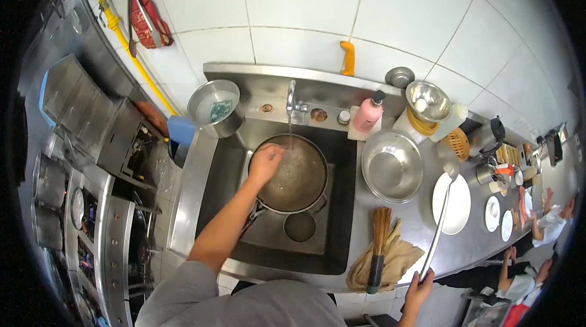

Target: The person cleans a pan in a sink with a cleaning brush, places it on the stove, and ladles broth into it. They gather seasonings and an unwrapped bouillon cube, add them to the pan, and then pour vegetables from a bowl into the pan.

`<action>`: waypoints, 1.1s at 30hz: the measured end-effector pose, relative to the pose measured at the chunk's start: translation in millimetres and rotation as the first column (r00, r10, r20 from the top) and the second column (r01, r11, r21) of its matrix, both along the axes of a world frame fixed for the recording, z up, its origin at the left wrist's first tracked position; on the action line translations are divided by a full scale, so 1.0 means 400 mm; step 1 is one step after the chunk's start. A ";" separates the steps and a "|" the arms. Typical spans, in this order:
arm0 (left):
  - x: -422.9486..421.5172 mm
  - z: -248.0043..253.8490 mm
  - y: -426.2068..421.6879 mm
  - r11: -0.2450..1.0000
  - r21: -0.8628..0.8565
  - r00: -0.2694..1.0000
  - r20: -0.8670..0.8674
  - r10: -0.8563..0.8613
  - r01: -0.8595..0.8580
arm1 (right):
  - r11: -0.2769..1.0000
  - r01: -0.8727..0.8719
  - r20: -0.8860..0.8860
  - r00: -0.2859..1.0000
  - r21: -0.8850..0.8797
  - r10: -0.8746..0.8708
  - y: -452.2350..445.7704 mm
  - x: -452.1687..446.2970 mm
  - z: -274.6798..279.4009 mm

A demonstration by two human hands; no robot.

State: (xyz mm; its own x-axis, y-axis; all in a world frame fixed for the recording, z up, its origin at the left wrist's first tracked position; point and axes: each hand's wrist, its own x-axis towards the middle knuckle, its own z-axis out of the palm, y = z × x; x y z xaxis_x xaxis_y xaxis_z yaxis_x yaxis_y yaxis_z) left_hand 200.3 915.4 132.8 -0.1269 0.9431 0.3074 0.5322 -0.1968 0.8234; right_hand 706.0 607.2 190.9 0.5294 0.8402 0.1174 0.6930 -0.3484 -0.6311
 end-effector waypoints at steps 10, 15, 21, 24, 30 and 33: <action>-0.272 -0.034 -0.515 0.317 -0.800 0.811 0.570 0.132 0.510 | 0.664 -0.659 -0.343 0.752 -0.355 0.563 0.181 -0.386 0.082; -0.216 -0.060 -0.601 0.384 -0.564 0.446 0.821 0.357 0.731 | 0.509 -0.758 -0.240 0.627 -0.407 0.741 0.184 -0.422 -0.009; -0.155 -0.114 -0.601 0.403 -0.401 0.226 0.882 0.414 0.823 | 0.385 -0.842 -0.924 0.371 -0.378 -0.097 0.245 -0.569 0.181; -0.121 -0.095 -0.594 0.425 -0.294 0.112 0.908 0.404 0.856 | 0.642 -0.746 -0.960 -0.010 -0.179 -0.279 0.305 -0.674 0.144; -0.063 0.003 -0.589 0.559 -0.532 0.469 0.842 0.267 0.636 | 0.651 -0.706 -0.662 0.633 -0.279 0.403 0.281 -0.635 0.016; -0.054 0.018 -0.595 0.592 -0.582 0.554 0.792 0.258 0.557 | 0.501 -0.719 -0.418 0.691 -0.482 0.590 0.235 -0.530 0.030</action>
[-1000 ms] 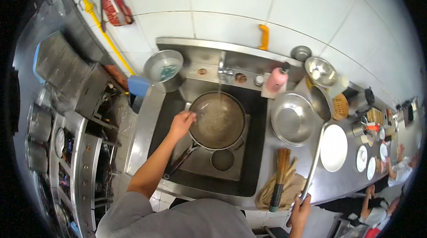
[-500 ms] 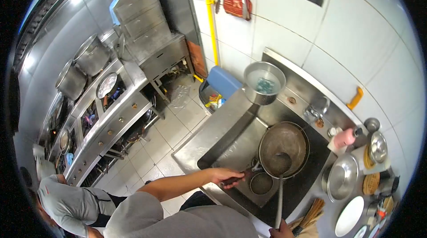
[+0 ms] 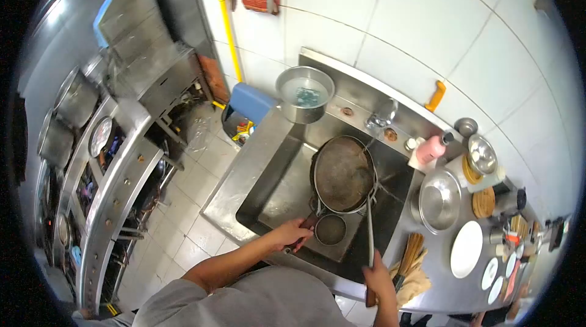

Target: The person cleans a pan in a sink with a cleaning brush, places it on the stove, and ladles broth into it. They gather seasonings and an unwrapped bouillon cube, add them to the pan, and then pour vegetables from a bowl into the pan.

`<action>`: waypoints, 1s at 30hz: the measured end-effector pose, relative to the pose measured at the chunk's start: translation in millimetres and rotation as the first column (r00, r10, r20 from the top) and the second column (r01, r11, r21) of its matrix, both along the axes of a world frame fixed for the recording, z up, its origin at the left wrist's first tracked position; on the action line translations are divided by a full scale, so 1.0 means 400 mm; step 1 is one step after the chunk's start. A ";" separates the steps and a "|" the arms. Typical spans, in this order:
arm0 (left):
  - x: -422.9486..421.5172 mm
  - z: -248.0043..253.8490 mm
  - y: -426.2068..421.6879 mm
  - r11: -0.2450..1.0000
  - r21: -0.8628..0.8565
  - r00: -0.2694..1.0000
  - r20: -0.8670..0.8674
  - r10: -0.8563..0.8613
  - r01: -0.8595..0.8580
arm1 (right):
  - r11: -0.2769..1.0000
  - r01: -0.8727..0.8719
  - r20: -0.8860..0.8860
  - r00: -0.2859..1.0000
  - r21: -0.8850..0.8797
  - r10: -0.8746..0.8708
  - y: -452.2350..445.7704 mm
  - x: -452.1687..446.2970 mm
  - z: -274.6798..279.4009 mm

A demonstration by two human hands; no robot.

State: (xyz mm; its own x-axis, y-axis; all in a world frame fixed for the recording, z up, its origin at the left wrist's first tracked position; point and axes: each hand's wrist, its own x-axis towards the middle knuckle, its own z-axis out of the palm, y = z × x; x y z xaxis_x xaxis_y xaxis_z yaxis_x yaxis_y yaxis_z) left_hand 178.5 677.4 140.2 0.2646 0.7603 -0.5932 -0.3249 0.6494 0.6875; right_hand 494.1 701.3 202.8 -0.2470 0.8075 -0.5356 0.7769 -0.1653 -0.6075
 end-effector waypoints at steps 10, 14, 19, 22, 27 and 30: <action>0.017 0.088 -0.198 0.959 0.253 0.636 -0.762 0.118 0.125 | 0.808 -0.389 -0.033 0.893 0.442 0.448 -0.041 0.297 -0.125; 0.039 0.156 -0.276 0.965 0.227 0.385 -0.909 0.162 0.129 | 0.836 -0.288 -0.164 0.901 0.466 0.402 0.020 0.334 -0.178; 0.074 0.157 -0.355 0.934 0.354 0.177 -0.924 0.339 0.057 | 0.967 0.034 -0.555 0.814 -0.252 -0.173 0.052 0.190 -0.016; 0.083 0.174 -0.409 0.891 0.454 0.084 -0.887 0.453 -0.008 | 0.951 0.124 -0.541 0.798 -0.282 -0.265 0.029 0.104 0.114; 0.075 0.193 -0.529 0.807 0.527 0.140 -0.807 0.574 -0.268 | 0.840 -0.368 -0.208 0.855 0.399 0.474 0.140 0.160 -0.080; 0.077 0.205 -0.622 0.723 0.551 0.168 -0.735 0.657 -0.417 | 0.897 -0.353 -0.109 0.914 0.266 0.392 0.054 0.048 0.096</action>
